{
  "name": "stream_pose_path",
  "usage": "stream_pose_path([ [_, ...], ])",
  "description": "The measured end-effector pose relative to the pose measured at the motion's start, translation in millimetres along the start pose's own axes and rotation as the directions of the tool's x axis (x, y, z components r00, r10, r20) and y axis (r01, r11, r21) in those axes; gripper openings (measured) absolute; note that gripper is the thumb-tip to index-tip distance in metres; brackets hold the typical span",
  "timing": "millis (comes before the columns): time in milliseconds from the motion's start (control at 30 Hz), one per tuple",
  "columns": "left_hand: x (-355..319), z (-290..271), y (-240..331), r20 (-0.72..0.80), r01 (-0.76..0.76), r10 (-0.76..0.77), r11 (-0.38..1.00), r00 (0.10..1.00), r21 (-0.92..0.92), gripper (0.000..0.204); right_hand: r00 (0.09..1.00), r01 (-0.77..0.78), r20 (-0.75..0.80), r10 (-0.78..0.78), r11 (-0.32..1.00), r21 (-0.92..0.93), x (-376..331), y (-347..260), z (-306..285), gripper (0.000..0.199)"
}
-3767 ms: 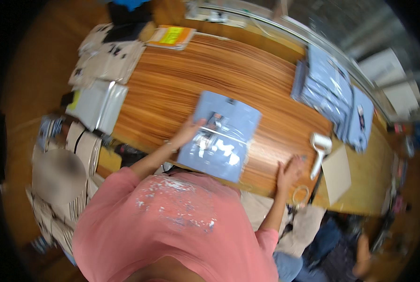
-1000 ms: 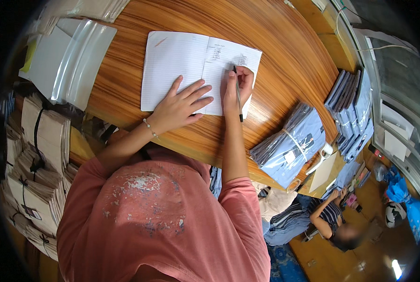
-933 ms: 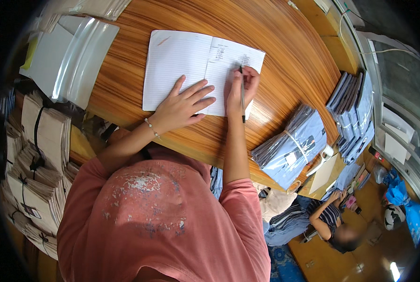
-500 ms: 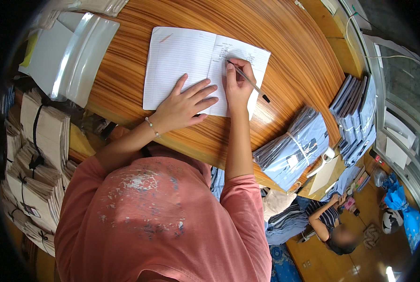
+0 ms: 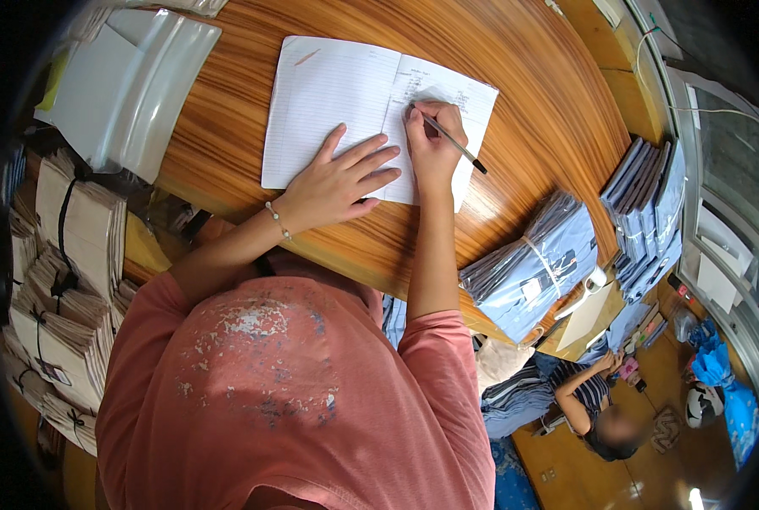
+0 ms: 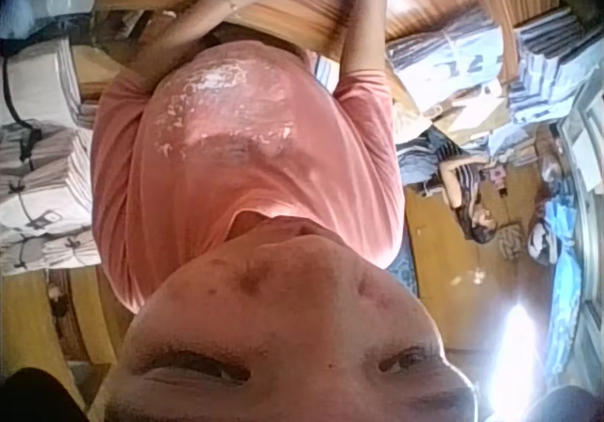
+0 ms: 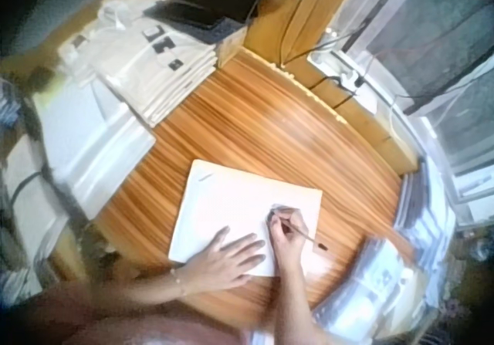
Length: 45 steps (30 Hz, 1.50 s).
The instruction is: The person packs folded shirts into plastic bags, stacks them, and secures the stack with a white ribbon tied into a knot. The person also writes in a notebook and moves the stack to the floor.
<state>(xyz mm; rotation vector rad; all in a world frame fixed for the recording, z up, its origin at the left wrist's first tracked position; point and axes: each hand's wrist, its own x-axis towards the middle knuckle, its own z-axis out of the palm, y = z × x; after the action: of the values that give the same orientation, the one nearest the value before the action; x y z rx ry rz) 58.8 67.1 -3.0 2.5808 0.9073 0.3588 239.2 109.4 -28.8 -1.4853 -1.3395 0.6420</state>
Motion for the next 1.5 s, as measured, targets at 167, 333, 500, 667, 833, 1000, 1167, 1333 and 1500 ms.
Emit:
stream_pose_path([
  [167,0.5,-1.7,0.3,0.004,0.0,0.0,1.0,1.0,0.0,0.045,1.0,0.0,0.02,0.001,0.999,-0.052,0.5,-5.5,0.6,0.007],
  [333,0.1,-0.9,0.0,-0.003,-0.002,0.002,1.0,1.0,0.002,0.044,0.999,-0.055,-0.003,0.054,0.998,-0.027,0.6,-8.8,0.7,0.006],
  [500,-0.2,0.9,-0.4,-0.005,-0.004,0.004,1.0,1.0,0.005,0.044,1.0,-0.026,0.004,0.027,0.998,-0.06,0.7,-7.6,0.0,0.006],
  [667,-0.1,-0.1,-0.2,0.001,-0.001,0.001,1.0,1.0,0.012,0.045,1.0,0.003,-0.004,-0.004,0.997,-0.075,1.2,-4.8,0.2,0.006],
  [833,-0.6,-0.3,-0.5,0.002,-0.003,0.003,1.0,1.0,0.015,0.045,1.0,0.016,-0.002,-0.017,0.996,-0.092,1.3,-3.8,0.8,0.007],
  [1000,0.2,-1.6,0.0,0.004,-0.005,0.005,1.0,1.0,0.011,0.045,1.0,0.001,-0.012,-0.002,0.996,-0.085,1.1,-5.9,0.1,0.007],
  [1167,0.1,-1.2,-0.3,0.001,-0.005,0.005,1.0,1.0,0.018,0.045,1.0,0.016,-0.012,-0.017,0.996,-0.085,1.6,-6.6,0.7,0.006],
  [1333,0.1,-1.6,0.1,0.002,-0.005,0.005,1.0,1.0,0.029,0.044,1.0,0.012,-0.012,-0.014,0.995,-0.096,2.2,-9.4,0.7,0.005],
  [1500,0.1,-1.1,-0.2,0.007,-0.005,0.005,1.0,1.0,0.014,0.045,1.0,0.015,-0.01,-0.017,0.995,-0.094,1.9,-7.8,0.1,0.005],
])
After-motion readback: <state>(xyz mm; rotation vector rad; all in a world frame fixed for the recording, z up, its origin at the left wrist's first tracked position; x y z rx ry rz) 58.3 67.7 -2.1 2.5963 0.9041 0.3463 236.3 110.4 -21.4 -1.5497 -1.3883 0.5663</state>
